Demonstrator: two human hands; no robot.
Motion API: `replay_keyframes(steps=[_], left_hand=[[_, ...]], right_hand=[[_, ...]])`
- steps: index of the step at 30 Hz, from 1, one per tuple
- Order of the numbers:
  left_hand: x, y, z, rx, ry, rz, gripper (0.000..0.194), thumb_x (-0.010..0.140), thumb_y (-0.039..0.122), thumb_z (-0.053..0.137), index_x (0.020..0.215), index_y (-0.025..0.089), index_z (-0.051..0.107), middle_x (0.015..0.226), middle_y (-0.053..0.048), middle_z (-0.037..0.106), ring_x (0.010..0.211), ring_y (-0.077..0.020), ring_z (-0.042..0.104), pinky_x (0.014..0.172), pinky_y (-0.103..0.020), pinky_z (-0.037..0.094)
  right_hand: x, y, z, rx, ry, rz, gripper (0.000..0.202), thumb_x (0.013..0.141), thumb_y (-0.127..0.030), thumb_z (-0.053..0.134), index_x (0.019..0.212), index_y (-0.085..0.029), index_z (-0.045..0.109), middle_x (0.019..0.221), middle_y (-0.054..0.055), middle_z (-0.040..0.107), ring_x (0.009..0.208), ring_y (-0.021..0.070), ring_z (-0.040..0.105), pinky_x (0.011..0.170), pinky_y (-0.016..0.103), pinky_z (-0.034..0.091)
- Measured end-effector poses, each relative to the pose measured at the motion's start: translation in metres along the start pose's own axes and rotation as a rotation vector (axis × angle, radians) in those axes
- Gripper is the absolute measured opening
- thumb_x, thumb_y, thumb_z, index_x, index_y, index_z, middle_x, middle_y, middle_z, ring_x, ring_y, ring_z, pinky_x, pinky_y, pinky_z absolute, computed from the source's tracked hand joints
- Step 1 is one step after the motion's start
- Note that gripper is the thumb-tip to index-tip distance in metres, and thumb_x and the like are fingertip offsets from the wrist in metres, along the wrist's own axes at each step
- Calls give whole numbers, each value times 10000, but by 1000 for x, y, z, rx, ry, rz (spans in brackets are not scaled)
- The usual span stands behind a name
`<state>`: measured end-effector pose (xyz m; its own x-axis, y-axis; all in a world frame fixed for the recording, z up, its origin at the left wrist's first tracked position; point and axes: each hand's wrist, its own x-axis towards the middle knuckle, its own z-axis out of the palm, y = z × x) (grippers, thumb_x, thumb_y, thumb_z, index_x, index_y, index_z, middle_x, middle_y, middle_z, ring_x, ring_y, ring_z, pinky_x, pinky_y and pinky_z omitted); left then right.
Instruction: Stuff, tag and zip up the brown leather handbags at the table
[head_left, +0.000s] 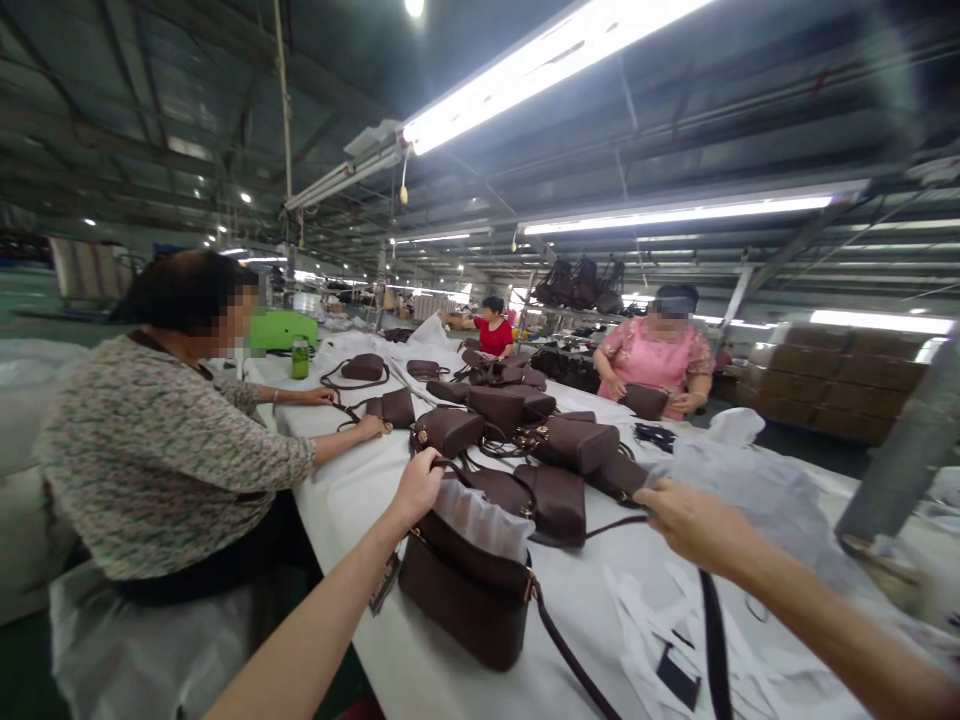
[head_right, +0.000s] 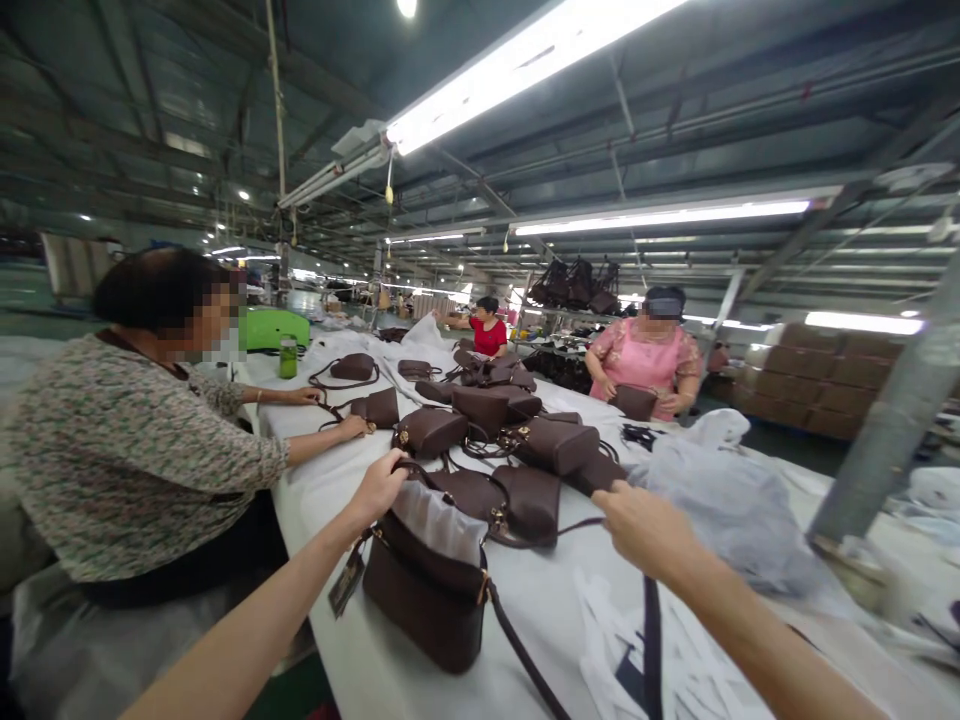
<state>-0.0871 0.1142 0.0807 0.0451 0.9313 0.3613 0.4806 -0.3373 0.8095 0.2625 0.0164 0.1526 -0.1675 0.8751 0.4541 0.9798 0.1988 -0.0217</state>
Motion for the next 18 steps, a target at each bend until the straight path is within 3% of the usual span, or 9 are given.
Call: replay_keyframes(steps=[3,6,11,15,18], left_hand=[[-6,-6,6,-50,36,-15,130,824,120,436,796,183,545,789,-15,618,814,-167,566,750,-258,416],[-6,-6,8,-95,34,-11,122,813,116,448,781,189,540,783,-6,613,801,-162,564,752,-255,422],[-2,-7,4,-170,-25,-1,100,775,134,465,734,187,540,728,7,590,755,-154,553,715,-240,430],[-4,-13,0,-243,-40,-1,98,772,169,448,778,179,545,766,-7,599,773,-158,559,726,-245,442],[-8,-16,-1,-283,-70,4,102,768,185,429,775,180,531,730,-2,585,730,-155,555,698,-246,443]], right_hand=[[-2,-42,26,96,-31,-154,407,836,-337,546,1218,-206,601,1204,137,646,1072,271,635,905,416,509],[7,-97,43,235,-95,-237,560,888,-419,508,1387,-176,436,1314,143,585,1187,261,571,981,408,464],[33,-163,66,118,-259,-192,504,834,-282,602,1307,-147,491,1168,144,666,1074,289,631,879,389,490],[39,-187,65,-42,-306,-208,246,848,-141,540,1088,-162,587,1069,122,683,968,275,662,765,340,500],[34,-194,66,-35,-336,-296,339,848,-89,505,1176,-172,536,1124,118,667,980,256,661,747,311,494]])
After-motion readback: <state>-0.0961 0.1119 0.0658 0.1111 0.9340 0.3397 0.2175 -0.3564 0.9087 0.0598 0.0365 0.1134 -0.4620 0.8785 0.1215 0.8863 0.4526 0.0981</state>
